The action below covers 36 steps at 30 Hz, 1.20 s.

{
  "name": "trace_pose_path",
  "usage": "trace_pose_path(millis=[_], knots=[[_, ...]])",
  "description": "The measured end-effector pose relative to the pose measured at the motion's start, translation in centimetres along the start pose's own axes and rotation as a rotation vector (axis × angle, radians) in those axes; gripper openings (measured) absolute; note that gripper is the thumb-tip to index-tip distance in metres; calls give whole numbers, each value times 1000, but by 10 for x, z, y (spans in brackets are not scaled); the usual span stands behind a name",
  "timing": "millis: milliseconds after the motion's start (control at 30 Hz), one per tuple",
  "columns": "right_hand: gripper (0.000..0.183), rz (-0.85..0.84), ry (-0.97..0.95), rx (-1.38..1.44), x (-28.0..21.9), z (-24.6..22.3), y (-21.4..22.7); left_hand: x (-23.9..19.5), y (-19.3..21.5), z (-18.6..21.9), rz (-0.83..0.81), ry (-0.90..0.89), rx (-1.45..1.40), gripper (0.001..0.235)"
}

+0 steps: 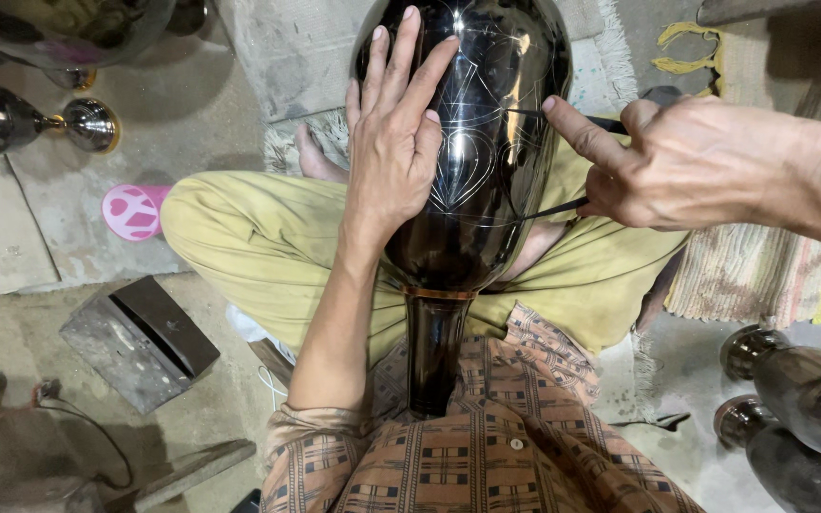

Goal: The person sits cross-legged on the floor and uses a small chisel-like tool to engrave intricate patterns onto a large, dark metallic vase. They hold the vase steady with their left hand while carefully carving with their right hand, rotating the vase slightly to access different areas.

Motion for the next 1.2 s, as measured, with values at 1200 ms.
trace_pose_path(millis=[1200], knots=[[73,1934,-907,1920,20,60,-140,-65,-77,-189,198,676,-1101,79]])
Point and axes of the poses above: each hand's wrist, its own x-axis towards the middle knuckle, its own y-axis out of the back of the hand, z = x × y, the point moved 10 cm from there along x, towards the middle knuckle, and after that the axes turned 5 degrees about -y, right-handed, at the moved point
